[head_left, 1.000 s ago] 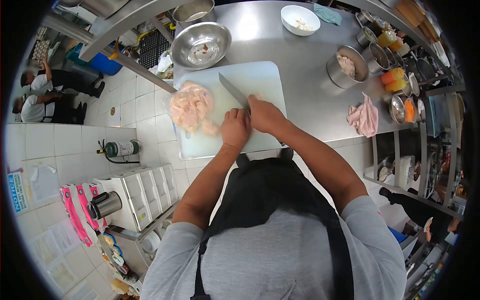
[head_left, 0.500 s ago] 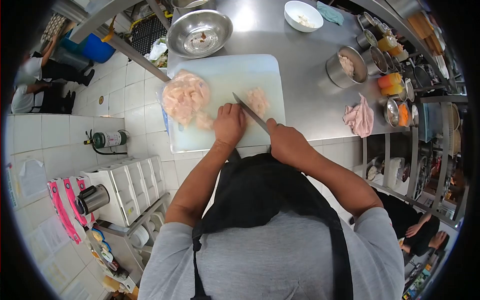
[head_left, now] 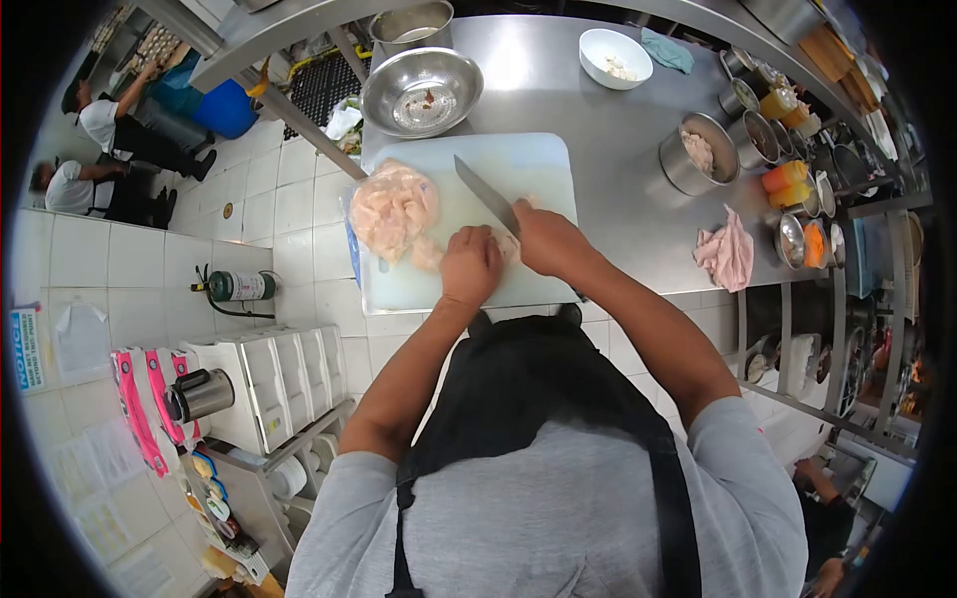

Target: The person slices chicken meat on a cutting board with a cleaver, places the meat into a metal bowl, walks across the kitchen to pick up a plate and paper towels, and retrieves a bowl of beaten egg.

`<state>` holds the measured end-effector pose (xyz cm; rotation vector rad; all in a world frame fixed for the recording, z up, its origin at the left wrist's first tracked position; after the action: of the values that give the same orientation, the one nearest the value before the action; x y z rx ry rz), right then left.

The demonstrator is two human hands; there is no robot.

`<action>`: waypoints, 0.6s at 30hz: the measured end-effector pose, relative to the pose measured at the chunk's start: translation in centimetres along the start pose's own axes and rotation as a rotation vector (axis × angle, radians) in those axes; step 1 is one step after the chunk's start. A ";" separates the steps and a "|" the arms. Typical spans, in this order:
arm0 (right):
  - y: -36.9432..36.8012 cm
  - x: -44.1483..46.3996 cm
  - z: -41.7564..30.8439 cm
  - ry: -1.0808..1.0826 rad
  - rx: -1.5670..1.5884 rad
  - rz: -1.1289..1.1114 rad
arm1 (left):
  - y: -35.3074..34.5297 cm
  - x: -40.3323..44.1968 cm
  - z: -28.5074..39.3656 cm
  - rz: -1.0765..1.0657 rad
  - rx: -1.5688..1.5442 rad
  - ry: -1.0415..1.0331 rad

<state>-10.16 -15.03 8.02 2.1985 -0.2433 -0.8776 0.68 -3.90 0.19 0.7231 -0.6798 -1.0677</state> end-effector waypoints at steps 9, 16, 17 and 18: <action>-1.6 -8.8 0.5 -0.062 -0.153 -0.141 | 0.6 -0.1 1.6 -0.187 0.035 -0.038; -4.2 -6.4 1.0 -0.026 -0.050 -0.039 | -1.3 -0.3 1.6 -0.185 0.105 -0.056; -4.5 -5.3 1.0 -0.027 -0.019 -0.016 | -1.5 -0.3 1.5 -0.170 0.117 -0.068; -4.5 -4.3 0.8 -0.028 0.013 0.007 | -1.7 -0.3 1.4 -0.155 0.128 -0.080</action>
<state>-14.32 -10.53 6.61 2.1972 -0.2712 -0.9055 -1.42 -4.37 -0.35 0.8580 -0.7761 -1.2083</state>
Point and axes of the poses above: each hand's wrist, its own x-axis towards the middle knuckle, its own y-axis out of the back of the hand, z = x × y, the point moved 6 cm from there along x, towards the middle knuckle, and after that the axes turned 13 degrees about -z, right-handed, at the moved point
